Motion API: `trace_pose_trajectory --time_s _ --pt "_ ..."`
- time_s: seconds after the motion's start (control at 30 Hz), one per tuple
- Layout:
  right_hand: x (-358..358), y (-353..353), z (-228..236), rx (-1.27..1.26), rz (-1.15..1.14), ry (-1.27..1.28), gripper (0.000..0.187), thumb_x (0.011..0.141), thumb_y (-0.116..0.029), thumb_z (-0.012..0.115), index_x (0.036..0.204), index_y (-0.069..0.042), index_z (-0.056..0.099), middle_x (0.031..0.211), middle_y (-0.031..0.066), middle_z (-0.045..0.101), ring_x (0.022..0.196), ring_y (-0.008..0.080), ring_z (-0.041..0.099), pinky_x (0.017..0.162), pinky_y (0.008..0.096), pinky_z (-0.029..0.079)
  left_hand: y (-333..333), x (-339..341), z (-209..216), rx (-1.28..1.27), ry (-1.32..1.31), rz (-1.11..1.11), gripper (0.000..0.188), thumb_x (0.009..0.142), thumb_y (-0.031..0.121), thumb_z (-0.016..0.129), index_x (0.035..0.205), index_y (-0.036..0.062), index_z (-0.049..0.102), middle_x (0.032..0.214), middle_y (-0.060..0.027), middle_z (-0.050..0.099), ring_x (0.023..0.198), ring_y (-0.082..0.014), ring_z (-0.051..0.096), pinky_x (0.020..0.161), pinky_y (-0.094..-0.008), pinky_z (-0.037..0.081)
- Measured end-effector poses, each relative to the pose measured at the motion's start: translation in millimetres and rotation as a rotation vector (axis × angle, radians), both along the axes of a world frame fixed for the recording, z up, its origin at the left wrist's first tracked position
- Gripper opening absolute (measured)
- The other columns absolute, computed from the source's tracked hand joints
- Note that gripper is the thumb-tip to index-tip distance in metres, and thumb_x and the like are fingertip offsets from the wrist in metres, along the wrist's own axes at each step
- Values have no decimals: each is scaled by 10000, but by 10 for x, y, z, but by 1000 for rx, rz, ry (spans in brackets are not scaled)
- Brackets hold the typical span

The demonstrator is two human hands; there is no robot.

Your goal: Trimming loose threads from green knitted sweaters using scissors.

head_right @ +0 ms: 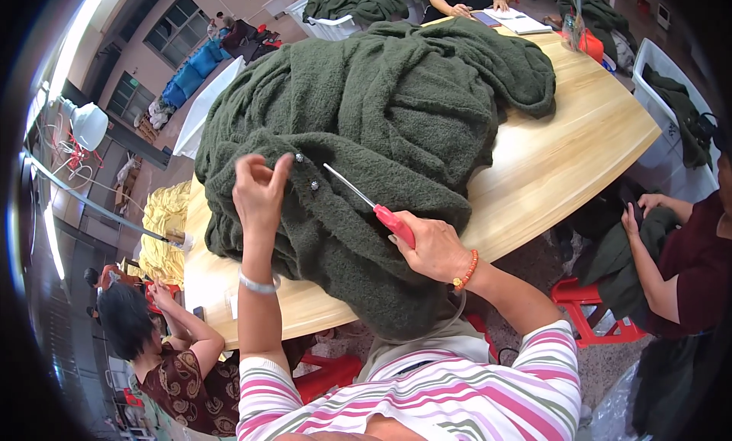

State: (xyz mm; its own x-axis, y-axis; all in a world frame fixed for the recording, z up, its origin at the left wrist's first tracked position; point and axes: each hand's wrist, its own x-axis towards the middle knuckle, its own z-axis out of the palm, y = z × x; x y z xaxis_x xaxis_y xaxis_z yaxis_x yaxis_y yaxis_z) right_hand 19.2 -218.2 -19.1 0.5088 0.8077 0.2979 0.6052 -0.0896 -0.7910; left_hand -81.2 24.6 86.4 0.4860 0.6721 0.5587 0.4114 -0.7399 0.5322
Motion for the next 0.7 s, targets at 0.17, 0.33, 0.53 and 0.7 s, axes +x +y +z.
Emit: trace_pose_trajectory --time_s 0.17,0.33,0.53,0.7 --pt "-57 32 18 40 19 4 321 884 -154 636 1182 -67 557 814 164 657 776 365 657 685 420 512 345 430 -12 175 178 257 581 758 496 761 1044 17 598 920 -179 682 901 -358 666 800 -446 507" --pt "-86 49 35 70 49 11 302 881 -152 640 1159 -65 561 812 158 654 774 366 654 694 421 512 1158 98 -642 -533 -356 -388 213 884 134 683 1009 -36 655 933 -93 700 857 -199 672 767 -319 519" --pt "-5 151 130 71 59 -51 272 892 -197 619 1133 -84 558 803 166 653 771 377 651 685 468 512 805 -40 -635 -889 -674 -702 210 922 -8 585 1129 16 618 1091 -66 672 967 -157 648 862 -300 531" --pt "-98 315 262 -32 128 -124 282 878 -202 637 1127 -87 573 780 172 657 739 384 649 674 460 510 864 -68 -835 -763 -652 -712 270 904 -44 594 1167 8 621 1122 -68 669 1016 -165 633 910 -305 511"
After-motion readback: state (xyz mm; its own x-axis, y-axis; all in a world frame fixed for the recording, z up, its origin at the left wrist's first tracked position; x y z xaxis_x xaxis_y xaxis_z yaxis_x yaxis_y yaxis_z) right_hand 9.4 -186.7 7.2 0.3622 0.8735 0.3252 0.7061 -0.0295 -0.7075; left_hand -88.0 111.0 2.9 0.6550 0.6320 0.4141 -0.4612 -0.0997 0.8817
